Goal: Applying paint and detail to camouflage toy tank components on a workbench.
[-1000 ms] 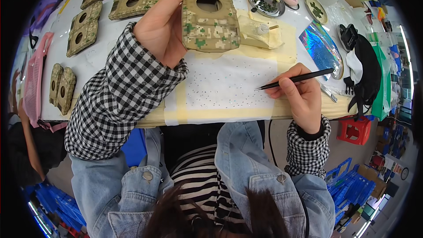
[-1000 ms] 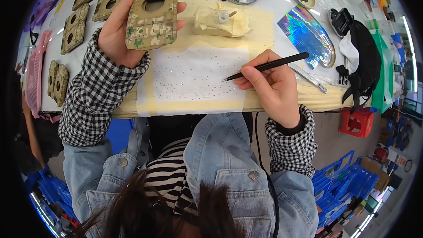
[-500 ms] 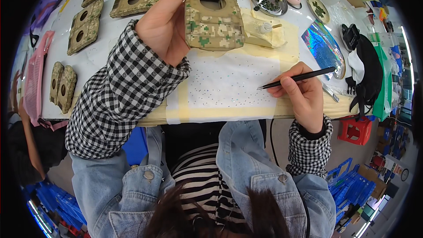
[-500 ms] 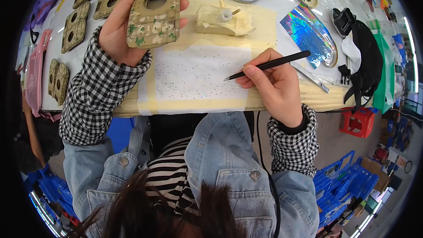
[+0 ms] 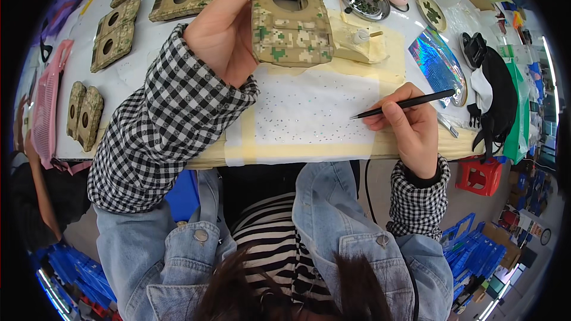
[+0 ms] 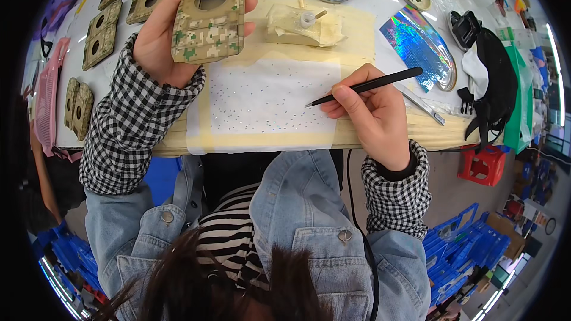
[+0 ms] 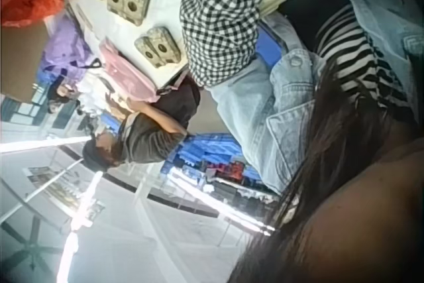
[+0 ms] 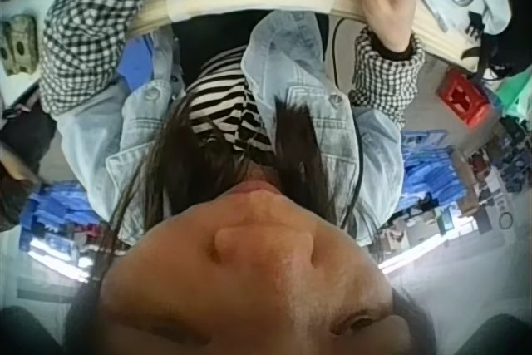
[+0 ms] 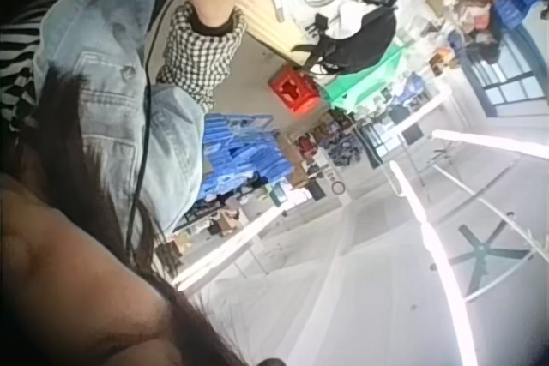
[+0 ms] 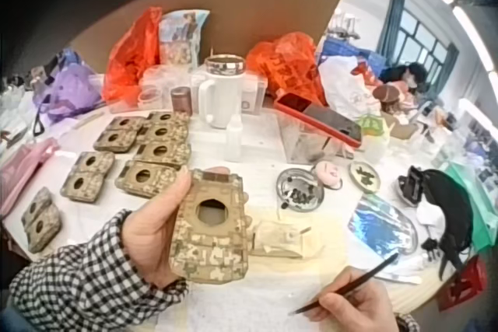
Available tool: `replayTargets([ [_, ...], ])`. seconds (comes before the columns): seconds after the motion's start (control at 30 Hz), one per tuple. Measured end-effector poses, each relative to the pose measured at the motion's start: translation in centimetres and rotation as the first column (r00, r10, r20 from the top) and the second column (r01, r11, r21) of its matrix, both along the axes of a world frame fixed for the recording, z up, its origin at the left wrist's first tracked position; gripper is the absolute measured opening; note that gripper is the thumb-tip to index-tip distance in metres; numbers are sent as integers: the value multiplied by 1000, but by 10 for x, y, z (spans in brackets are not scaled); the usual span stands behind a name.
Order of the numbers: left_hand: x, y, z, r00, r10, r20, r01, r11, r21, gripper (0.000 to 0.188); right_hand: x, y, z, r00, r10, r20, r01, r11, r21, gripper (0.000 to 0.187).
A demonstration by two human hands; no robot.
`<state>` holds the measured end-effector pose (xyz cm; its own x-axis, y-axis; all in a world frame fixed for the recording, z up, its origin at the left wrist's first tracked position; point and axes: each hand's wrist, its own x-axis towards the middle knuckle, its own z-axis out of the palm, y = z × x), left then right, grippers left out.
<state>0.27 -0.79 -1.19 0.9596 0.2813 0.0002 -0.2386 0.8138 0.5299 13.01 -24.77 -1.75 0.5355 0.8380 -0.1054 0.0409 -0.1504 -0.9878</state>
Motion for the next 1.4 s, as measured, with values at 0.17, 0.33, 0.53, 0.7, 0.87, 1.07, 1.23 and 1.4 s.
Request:
replayTargets([
  [0.17,0,2,-2,999,-31,28,32,999,-9,43,1,-1,0,1000,0,1,0,1000,11,12],
  [0.33,0,1,-1,1000,2,0,-2,1000,15,43,1,-2,-1,1000,-20,-4,20,1000,23,12],
  [0.53,0,1,0,1000,-27,15,28,999,-47,42,0,-4,1,999,-27,31,24,994,111,11],
  [0.7,0,2,-2,1000,-23,17,23,1000,-18,42,-5,-2,2,994,-37,106,21,989,148,12],
  [0.87,0,2,-1,1000,-22,12,22,1000,-16,42,-6,-2,0,978,-19,209,5,997,71,14],
  [1.07,0,2,-3,1000,-23,17,24,1000,-20,42,-7,1,0,973,-12,232,-1,999,53,12],
  [1.23,0,1,0,1000,-9,-11,10,1000,25,43,-8,2,-3,979,-28,203,9,996,91,12],
  [1.4,0,2,-1,1000,-17,-7,17,999,40,43,-9,2,1,990,-57,129,47,995,86,11],
])
